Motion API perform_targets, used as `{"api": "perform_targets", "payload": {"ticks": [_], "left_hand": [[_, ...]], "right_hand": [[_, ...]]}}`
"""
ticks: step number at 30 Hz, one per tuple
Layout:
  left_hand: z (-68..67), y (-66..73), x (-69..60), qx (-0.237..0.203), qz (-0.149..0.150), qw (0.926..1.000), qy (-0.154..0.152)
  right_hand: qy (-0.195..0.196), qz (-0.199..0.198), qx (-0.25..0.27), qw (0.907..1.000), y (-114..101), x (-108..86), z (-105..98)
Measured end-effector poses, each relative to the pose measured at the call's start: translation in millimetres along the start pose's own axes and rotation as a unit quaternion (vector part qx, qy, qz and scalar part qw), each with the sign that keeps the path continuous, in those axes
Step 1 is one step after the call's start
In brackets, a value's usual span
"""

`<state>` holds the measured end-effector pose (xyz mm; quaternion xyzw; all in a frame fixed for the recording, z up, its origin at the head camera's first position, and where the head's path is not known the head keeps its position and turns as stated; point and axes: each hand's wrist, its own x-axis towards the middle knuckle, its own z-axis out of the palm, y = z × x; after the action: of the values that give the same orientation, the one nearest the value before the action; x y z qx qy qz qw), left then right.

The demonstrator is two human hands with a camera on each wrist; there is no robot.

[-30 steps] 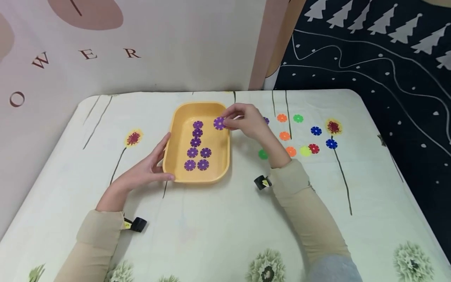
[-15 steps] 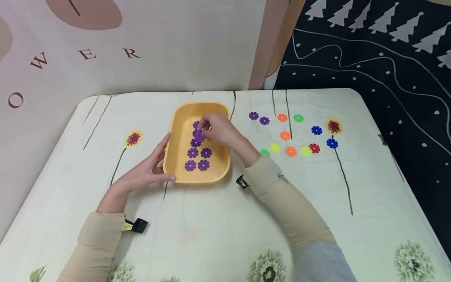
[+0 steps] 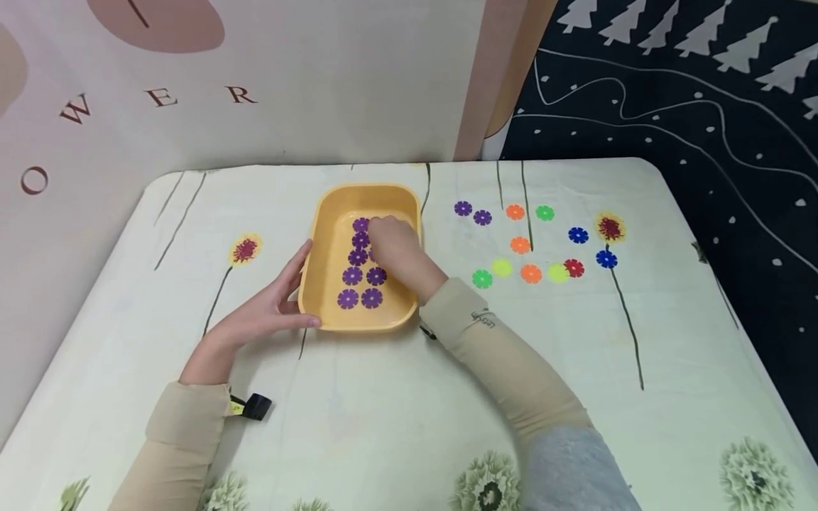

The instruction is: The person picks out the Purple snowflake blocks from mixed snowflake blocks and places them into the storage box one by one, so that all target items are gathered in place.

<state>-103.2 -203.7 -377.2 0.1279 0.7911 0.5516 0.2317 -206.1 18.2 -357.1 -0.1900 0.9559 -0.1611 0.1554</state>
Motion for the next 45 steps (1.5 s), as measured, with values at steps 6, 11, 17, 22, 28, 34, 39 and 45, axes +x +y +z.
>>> {"api": "perform_targets", "payload": {"ticks": [6,11,17,22,28,34,39,45], "left_hand": [[-1.2,0.2,2.1,-0.001,0.007,1.0,-0.004],[-2.9,-0.1,2.4,-0.003,0.007,1.0,-0.003],[-1.7,-1.4,2.5,-0.003,0.0,1.0,-0.007],[-1.9,1.5,2.4,0.004,-0.002,1.0,-0.004],[-5.4,0.9,2.6,0.013,0.005,0.9999,0.0],[-5.3,-2.6,3.7,0.005,0.011,0.9999,-0.001],[-4.2,-4.2,4.3,0.005,0.013,0.9999,-0.005],[-2.0,-7.5,2.7,0.001,0.007,0.9999,-0.008]], "right_hand": [[0.024,0.012,-0.032,0.9991,-2,0.4,2],[0.027,0.017,-0.05,0.9982,-6,-0.6,3],[0.044,-0.005,-0.049,0.9978,-5,-8.3,2],[0.089,-0.016,0.022,0.9957,-4,-21.7,-18],[0.132,0.008,0.134,0.9822,22,-28.2,-51],[0.166,0.062,0.217,0.9599,77,-30.0,-63],[0.18,0.126,0.239,0.9459,119,-37.0,-65],[0.145,0.184,0.272,0.9332,151,-42.2,-54]]}}
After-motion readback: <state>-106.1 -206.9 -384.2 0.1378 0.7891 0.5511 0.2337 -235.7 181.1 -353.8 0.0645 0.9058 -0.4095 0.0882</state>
